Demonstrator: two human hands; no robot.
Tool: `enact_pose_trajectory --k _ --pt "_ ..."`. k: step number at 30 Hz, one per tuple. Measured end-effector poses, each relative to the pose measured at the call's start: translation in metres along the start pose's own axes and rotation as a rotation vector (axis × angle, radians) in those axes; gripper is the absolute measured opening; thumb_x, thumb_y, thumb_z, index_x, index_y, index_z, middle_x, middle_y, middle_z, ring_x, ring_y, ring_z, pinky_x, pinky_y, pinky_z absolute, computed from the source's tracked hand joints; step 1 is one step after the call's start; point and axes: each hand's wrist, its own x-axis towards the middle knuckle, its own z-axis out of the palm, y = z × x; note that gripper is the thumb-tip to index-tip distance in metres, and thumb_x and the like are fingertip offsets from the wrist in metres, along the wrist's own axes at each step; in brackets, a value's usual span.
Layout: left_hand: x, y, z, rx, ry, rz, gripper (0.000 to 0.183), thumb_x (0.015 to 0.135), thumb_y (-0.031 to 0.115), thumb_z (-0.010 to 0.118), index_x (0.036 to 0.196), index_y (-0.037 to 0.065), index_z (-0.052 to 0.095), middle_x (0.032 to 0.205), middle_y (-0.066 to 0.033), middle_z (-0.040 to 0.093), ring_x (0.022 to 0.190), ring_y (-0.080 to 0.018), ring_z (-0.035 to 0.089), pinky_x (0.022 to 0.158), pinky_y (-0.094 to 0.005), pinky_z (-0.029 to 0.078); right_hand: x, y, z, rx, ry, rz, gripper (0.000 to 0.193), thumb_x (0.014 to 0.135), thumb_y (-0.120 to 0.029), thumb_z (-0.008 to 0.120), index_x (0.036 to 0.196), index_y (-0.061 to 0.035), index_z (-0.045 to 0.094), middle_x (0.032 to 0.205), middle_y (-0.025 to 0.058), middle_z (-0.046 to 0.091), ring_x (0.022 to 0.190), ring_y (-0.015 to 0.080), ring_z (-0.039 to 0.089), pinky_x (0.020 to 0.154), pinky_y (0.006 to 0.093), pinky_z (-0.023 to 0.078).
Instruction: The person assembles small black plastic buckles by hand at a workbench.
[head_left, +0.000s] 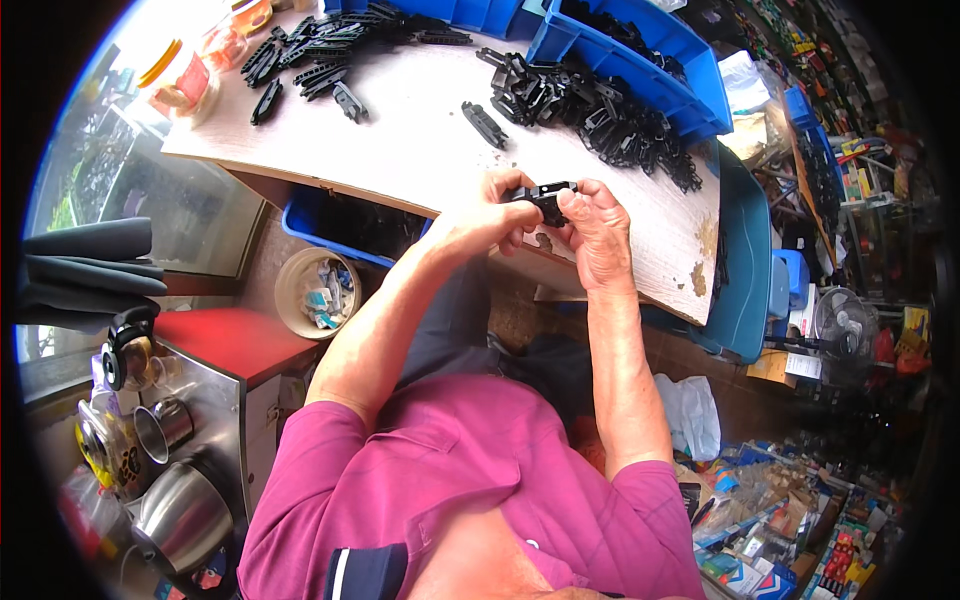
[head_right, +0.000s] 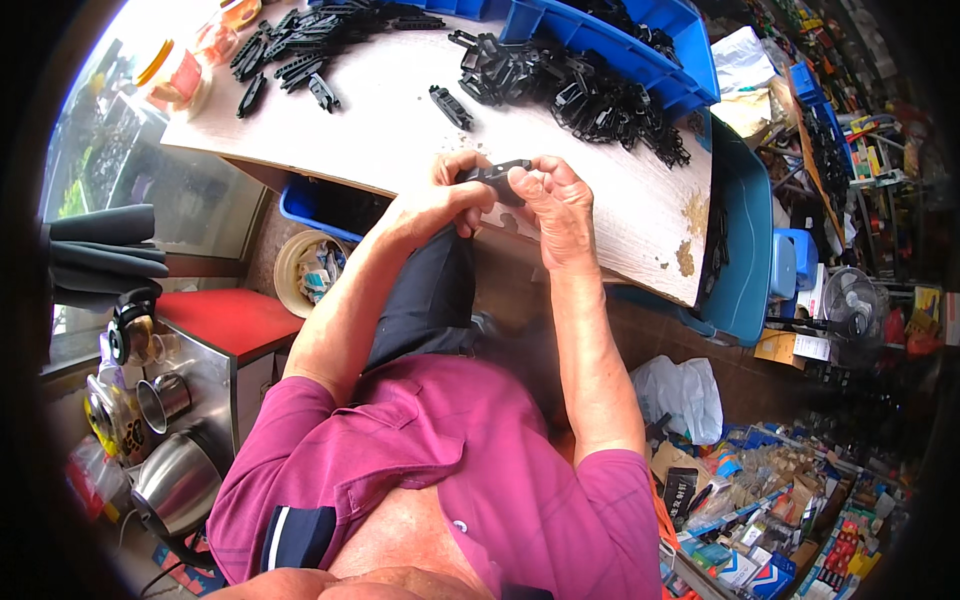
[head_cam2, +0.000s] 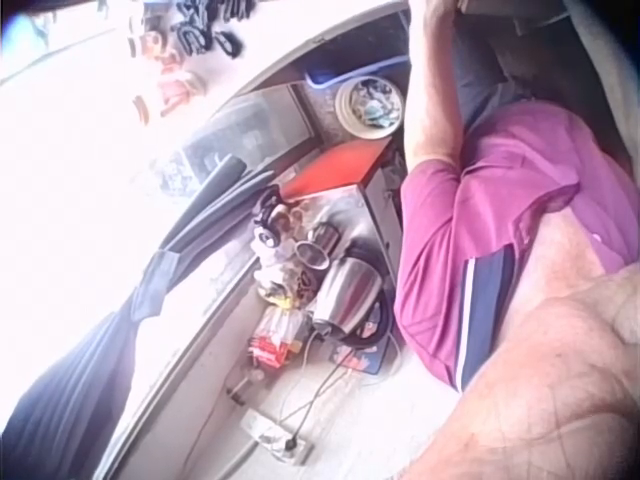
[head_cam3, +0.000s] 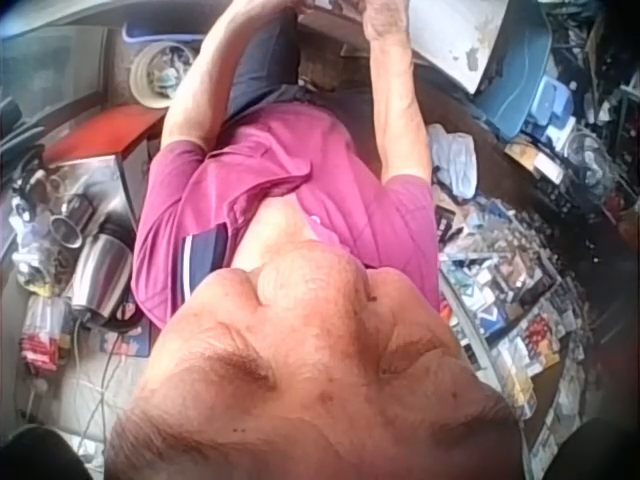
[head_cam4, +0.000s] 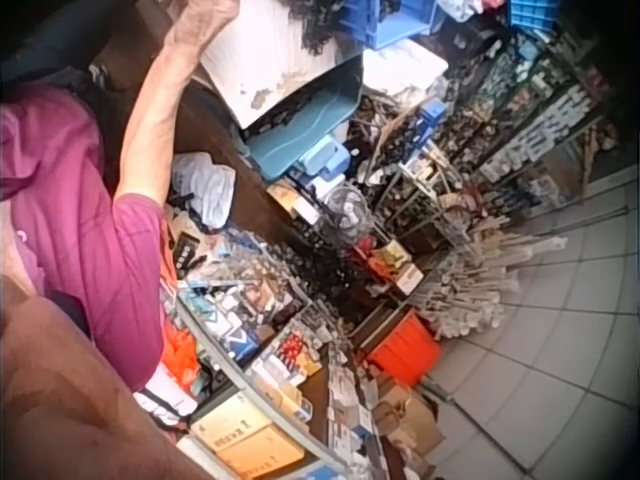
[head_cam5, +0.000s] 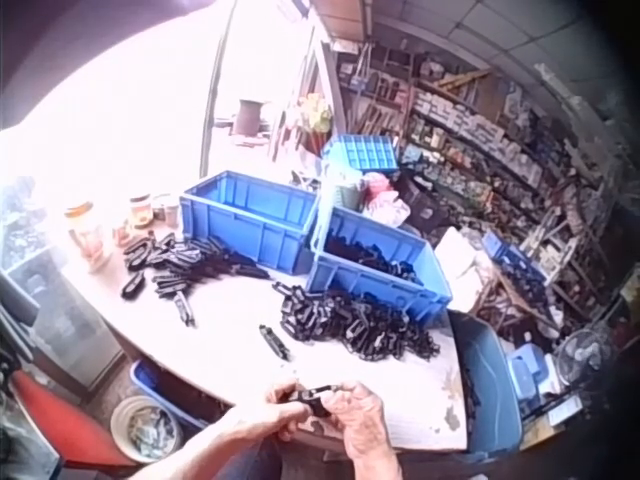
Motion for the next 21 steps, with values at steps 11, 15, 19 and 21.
enact_pose_trajectory --k 11,15,19,21 --pt "0.011 -0.01 0.008 -0.166 0.227 -0.007 0.015 0.091 0.021 0.062 0.088 0.006 0.06 0.067 -0.0032 0.06 0.048 -0.0063 0.052 0.043 -0.0197 0.042 -0.002 -0.007 0.005 -0.151 0.102 0.104 0.031 0.091 -0.031 0.067 0.101 -0.0024 0.06 0.072 0.0037 0.062 0.063 0.0132 0.062 0.062 0.0297 0.053" --pt "0.011 -0.016 0.01 -0.301 0.289 0.049 0.012 0.091 0.018 0.062 0.086 0.008 0.058 0.066 -0.0023 0.059 0.047 -0.0065 0.051 0.043 -0.0196 0.042 0.0 -0.006 0.004 -0.266 0.043 0.213 0.045 0.096 -0.044 0.057 0.095 0.0006 0.056 0.052 0.0042 0.05 0.047 0.0169 0.057 0.05 0.033 0.054" --pt "0.011 -0.018 0.011 -0.31 0.271 0.064 0.011 0.091 0.017 0.063 0.087 0.007 0.058 0.067 -0.0029 0.059 0.047 -0.0067 0.051 0.043 -0.0196 0.043 -0.003 -0.002 0.006 -0.297 0.063 0.273 0.055 0.094 -0.053 0.056 0.089 0.0021 0.06 0.049 0.0023 0.048 0.042 0.0131 0.049 0.046 0.0356 0.055" --pt "0.011 -0.02 0.012 -0.226 0.241 0.093 0.012 0.092 0.016 0.063 0.088 0.006 0.058 0.068 -0.0029 0.059 0.047 -0.0071 0.051 0.044 -0.0201 0.043 -0.004 0.003 0.007 -0.29 0.054 0.199 0.058 0.09 -0.057 0.059 0.083 0.0007 0.06 0.049 0.0011 0.045 0.039 0.0129 0.049 0.04 0.0308 0.05"
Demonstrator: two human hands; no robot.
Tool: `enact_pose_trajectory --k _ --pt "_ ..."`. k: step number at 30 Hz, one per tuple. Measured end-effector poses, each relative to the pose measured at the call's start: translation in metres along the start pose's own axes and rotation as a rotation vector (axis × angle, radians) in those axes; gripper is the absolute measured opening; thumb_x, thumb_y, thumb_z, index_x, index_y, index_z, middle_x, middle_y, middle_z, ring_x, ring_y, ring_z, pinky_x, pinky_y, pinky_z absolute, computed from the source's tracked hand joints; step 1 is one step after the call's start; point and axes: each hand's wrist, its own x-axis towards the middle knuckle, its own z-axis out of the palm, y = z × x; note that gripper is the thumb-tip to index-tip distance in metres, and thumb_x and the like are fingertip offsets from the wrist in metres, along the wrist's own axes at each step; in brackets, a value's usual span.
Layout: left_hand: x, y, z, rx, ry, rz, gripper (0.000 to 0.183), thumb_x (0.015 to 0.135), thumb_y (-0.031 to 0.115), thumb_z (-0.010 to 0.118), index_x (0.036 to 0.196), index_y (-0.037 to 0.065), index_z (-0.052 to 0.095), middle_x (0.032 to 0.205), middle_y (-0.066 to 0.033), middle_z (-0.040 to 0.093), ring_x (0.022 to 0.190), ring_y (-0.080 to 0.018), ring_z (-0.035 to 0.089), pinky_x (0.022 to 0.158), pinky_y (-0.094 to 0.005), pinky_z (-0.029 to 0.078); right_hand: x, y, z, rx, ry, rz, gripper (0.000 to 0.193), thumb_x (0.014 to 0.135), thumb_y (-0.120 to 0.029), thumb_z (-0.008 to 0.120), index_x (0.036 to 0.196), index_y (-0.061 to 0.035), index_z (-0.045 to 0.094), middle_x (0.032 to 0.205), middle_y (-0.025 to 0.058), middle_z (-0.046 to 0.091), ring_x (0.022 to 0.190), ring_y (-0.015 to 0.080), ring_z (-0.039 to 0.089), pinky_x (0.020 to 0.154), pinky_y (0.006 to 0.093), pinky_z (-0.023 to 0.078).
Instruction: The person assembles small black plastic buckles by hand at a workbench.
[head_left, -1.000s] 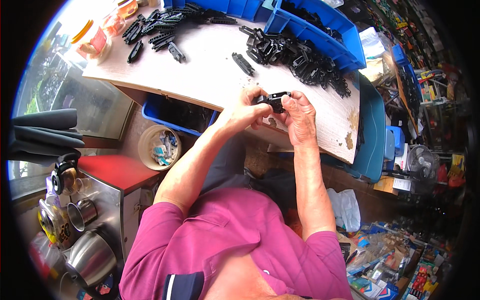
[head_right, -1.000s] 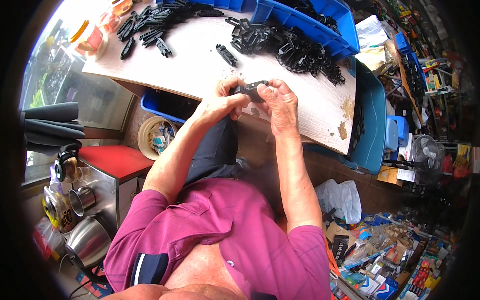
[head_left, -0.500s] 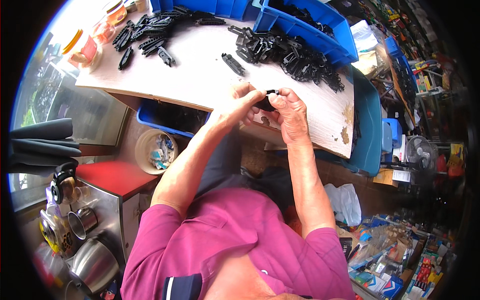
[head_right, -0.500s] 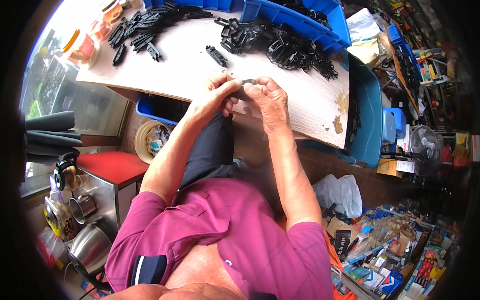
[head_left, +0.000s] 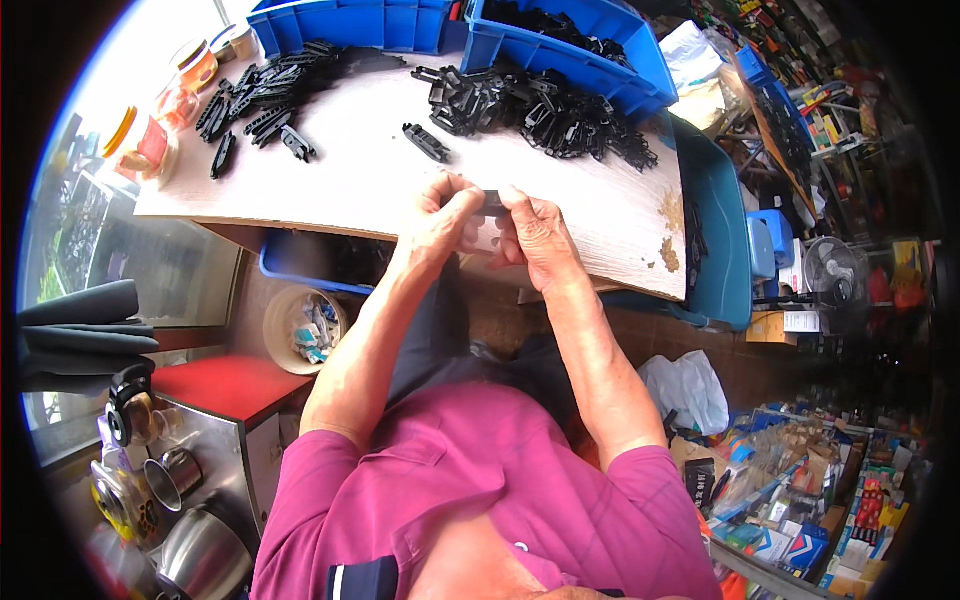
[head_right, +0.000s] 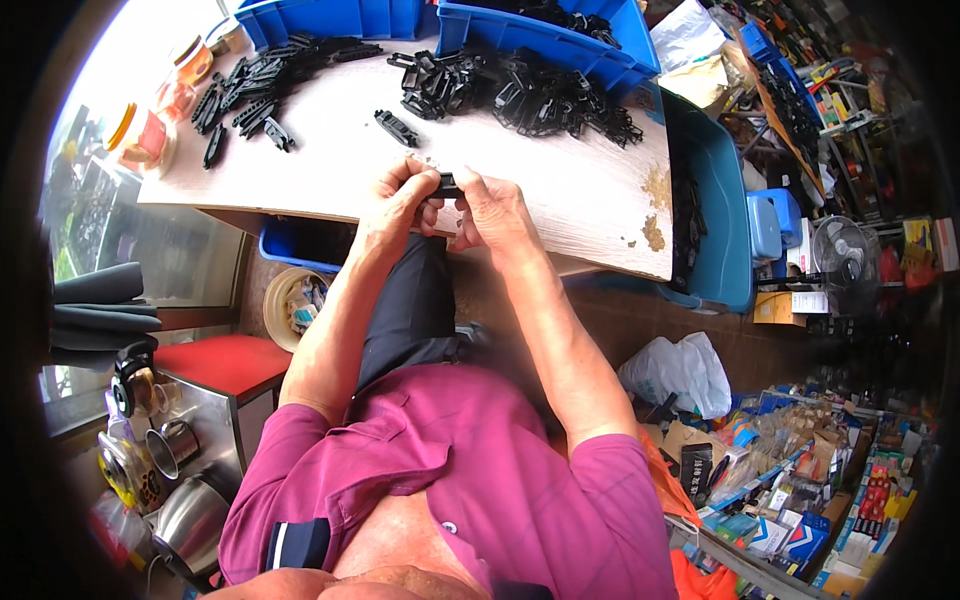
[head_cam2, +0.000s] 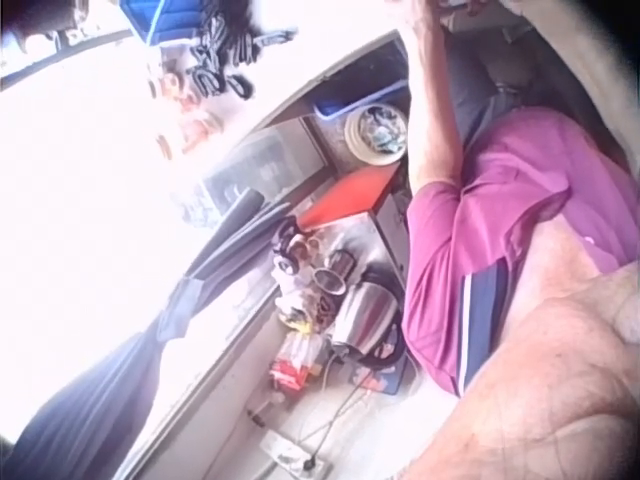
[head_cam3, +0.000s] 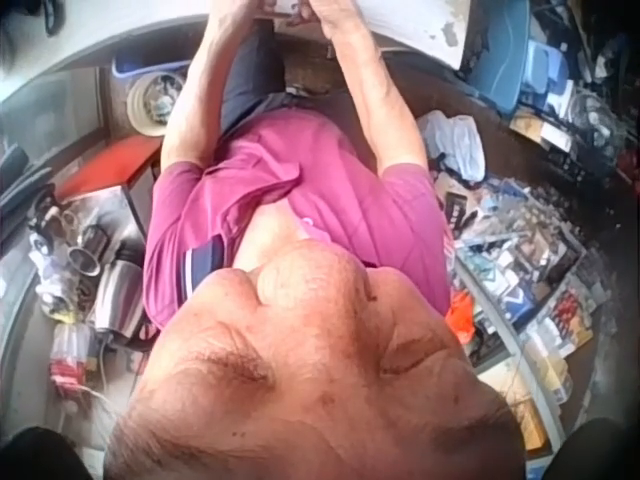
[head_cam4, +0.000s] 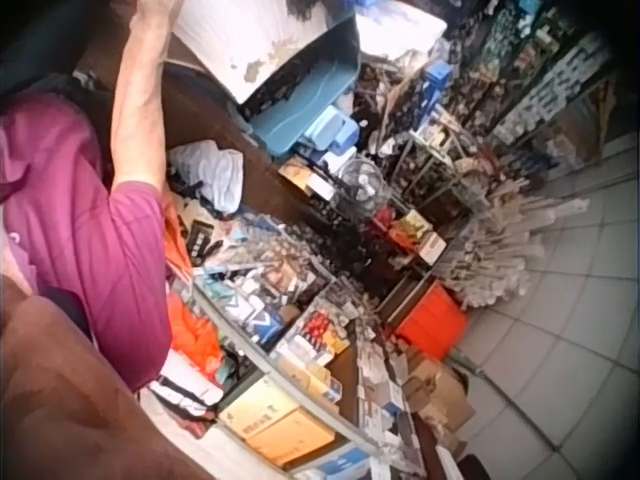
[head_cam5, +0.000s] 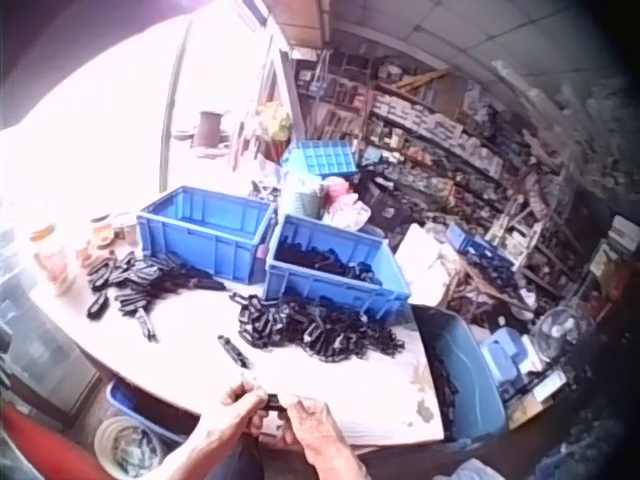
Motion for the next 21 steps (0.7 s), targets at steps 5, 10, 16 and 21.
enact_pose_trajectory --k 5,10,16,21 --pt "-0.002 -0.003 -0.003 0.019 -0.102 0.007 0.012 0.092 0.017 0.062 0.089 0.005 0.058 0.068 -0.0027 0.058 0.048 -0.0074 0.051 0.045 -0.0208 0.043 -0.003 0.012 0.003 0.094 0.063 -0.162 0.049 0.088 -0.051 0.066 0.076 -0.0042 0.057 0.057 -0.0005 0.048 0.038 0.0084 0.044 0.035 0.0285 0.047" --pt "-0.003 -0.001 -0.001 0.021 -0.128 0.006 0.014 0.093 0.018 0.061 0.091 0.005 0.059 0.069 -0.002 0.058 0.049 -0.0071 0.052 0.046 -0.0209 0.044 -0.005 0.013 0.003 0.115 0.085 -0.174 0.047 0.09 -0.047 0.066 0.074 -0.0042 0.057 0.057 0.0006 0.05 0.038 0.0085 0.044 0.035 0.0279 0.047" --pt "0.001 0.002 0.015 0.141 -0.118 0.023 0.021 0.096 0.022 0.058 0.111 0.009 0.063 0.069 0.0026 0.055 0.055 -0.005 0.051 0.051 -0.0203 0.044 -0.01 0.013 -0.021 0.155 0.148 -0.21 0.038 0.09 -0.039 0.062 0.073 -0.006 0.057 0.047 -0.0004 0.04 0.039 0.0121 0.046 0.041 0.0341 0.052" --pt "0.048 0.002 0.031 0.997 -0.013 0.676 0.033 0.091 0.02 0.06 0.123 0.009 0.061 0.075 -0.012 0.064 0.062 -0.0201 0.06 0.058 -0.0345 0.048 -0.022 0.001 -0.066 0.274 0.237 -0.17 0.038 0.092 -0.039 0.061 0.069 -0.0089 0.056 0.042 0.0006 0.038 0.041 0.0184 0.051 0.049 0.0454 0.057"
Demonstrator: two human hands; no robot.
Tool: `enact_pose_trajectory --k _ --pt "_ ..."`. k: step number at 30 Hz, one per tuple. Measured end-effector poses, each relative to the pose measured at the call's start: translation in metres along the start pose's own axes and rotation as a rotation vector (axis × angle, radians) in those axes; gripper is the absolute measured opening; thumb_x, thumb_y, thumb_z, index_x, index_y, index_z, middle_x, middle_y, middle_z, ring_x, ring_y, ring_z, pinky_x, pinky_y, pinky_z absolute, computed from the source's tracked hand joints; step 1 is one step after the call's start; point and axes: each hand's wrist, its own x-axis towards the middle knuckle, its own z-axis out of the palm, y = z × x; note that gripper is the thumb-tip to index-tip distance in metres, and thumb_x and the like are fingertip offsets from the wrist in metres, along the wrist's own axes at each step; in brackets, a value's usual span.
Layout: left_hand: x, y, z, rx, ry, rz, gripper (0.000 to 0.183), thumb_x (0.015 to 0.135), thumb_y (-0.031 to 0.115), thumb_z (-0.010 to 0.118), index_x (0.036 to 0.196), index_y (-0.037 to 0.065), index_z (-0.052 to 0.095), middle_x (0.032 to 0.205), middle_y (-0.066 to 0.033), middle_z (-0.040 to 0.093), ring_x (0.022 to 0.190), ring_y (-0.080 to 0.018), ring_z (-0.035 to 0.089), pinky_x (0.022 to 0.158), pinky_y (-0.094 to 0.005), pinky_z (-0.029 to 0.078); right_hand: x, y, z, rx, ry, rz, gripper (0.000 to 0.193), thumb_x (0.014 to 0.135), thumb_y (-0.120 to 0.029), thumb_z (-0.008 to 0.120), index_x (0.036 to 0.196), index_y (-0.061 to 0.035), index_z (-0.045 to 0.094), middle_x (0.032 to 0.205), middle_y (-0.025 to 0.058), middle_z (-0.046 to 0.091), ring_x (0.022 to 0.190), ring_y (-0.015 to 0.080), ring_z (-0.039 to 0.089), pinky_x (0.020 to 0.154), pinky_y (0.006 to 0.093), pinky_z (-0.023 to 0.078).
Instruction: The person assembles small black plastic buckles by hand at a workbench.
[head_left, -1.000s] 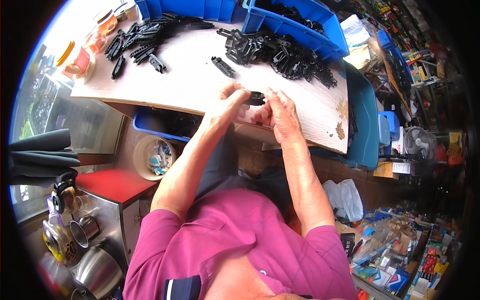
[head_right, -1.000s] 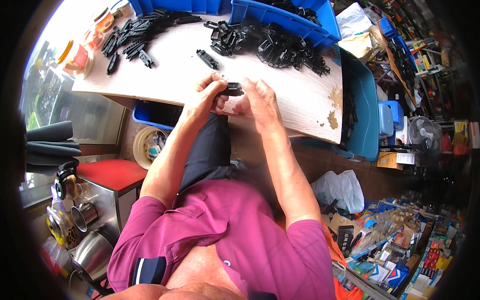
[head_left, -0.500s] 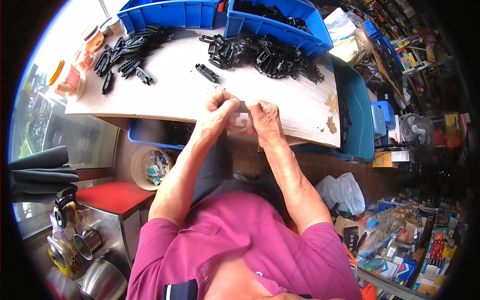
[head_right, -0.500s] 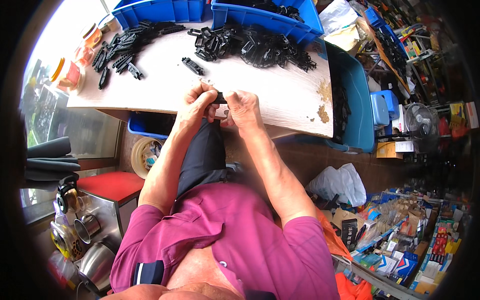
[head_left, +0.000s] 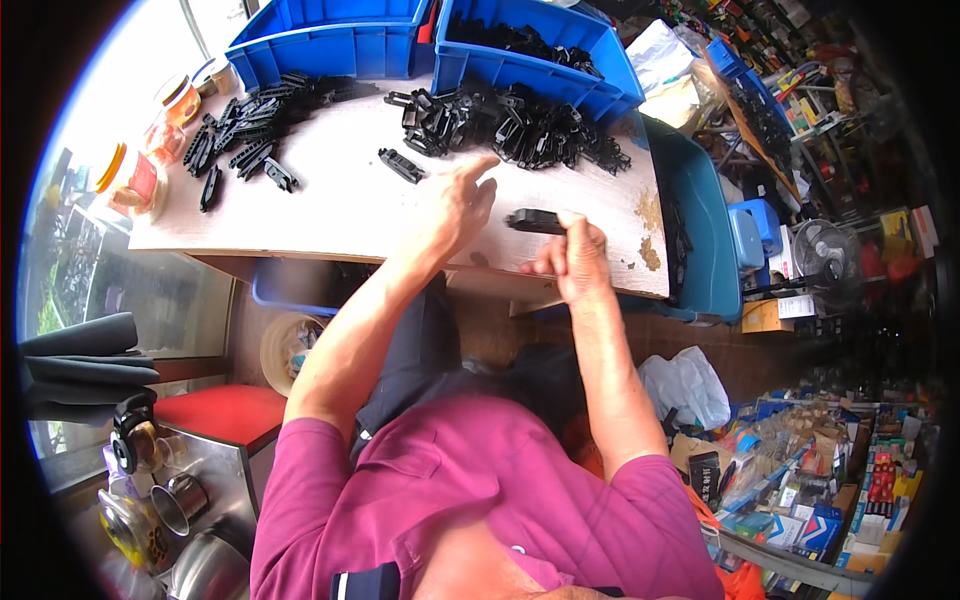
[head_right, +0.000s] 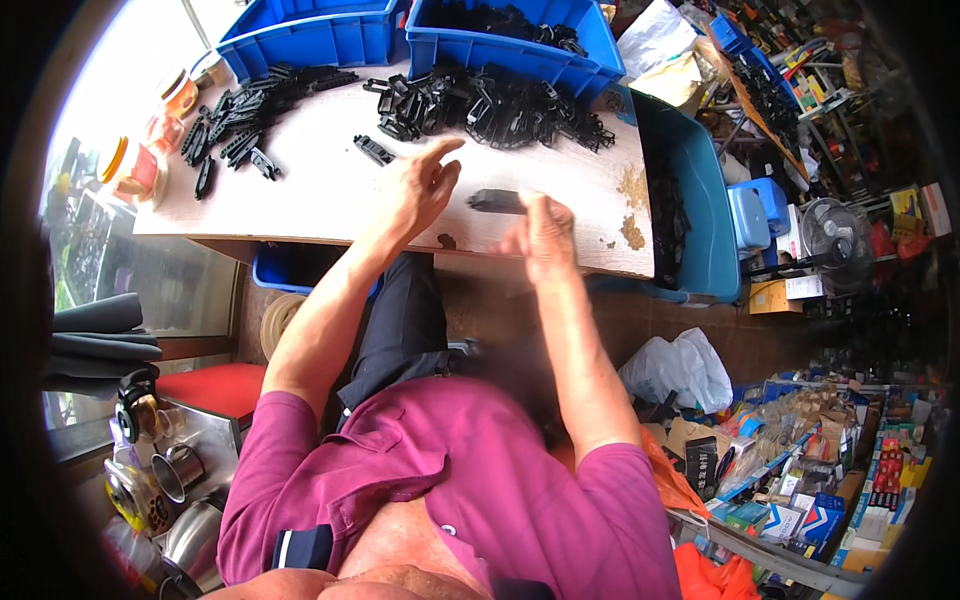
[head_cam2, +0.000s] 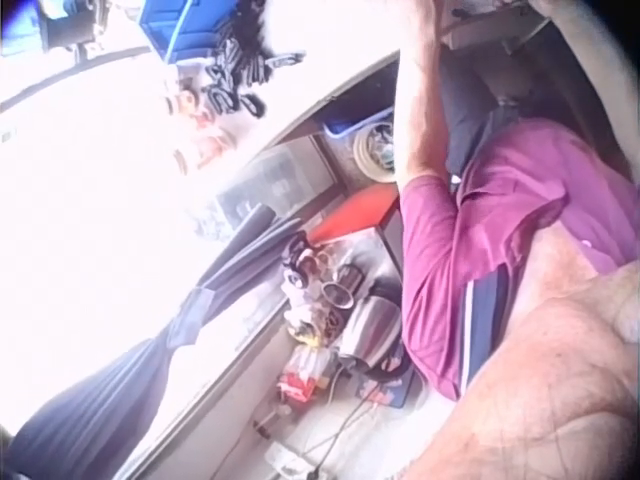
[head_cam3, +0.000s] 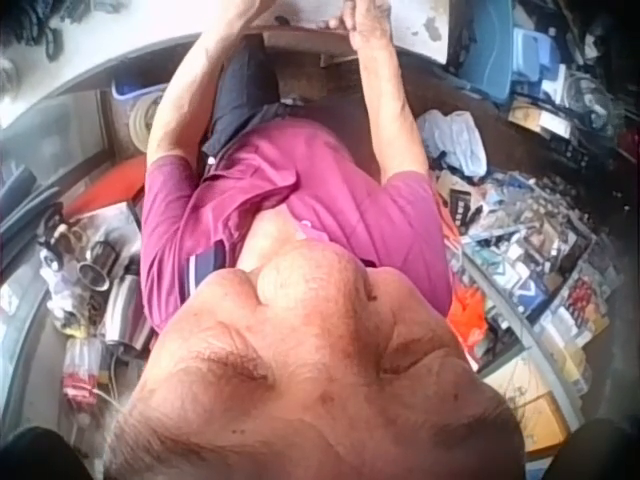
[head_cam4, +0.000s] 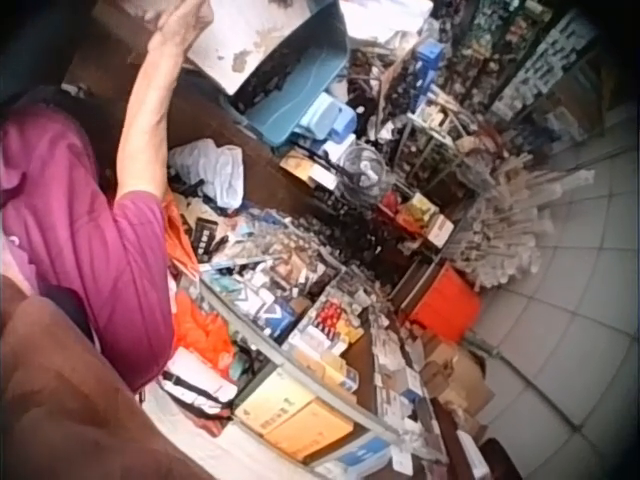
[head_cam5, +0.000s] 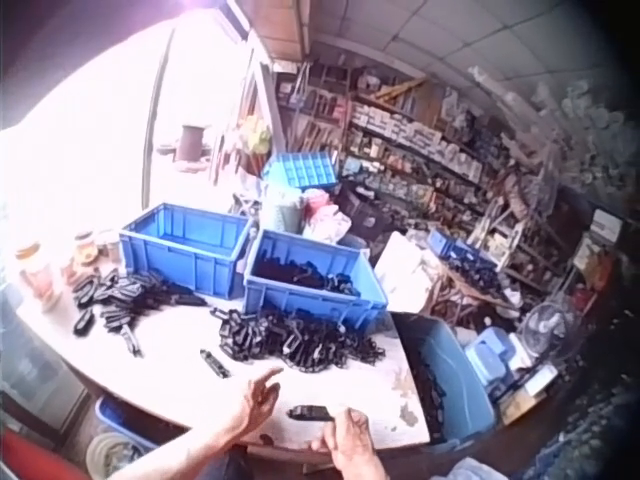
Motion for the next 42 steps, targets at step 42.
enact_pose_trajectory --k 42 --pt "0.002 -0.009 0.012 0.084 -0.06 0.466 0.026 0.077 0.002 0.064 0.102 0.006 0.06 0.095 -0.0117 0.061 0.092 -0.0307 0.059 0.08 -0.0397 0.05 0.047 0.002 0.021 -0.266 0.077 0.036 0.019 0.083 -0.019 0.072 0.087 -0.0017 0.067 0.052 -0.0011 0.047 0.039 0.0089 0.041 0.04 0.0309 0.051"
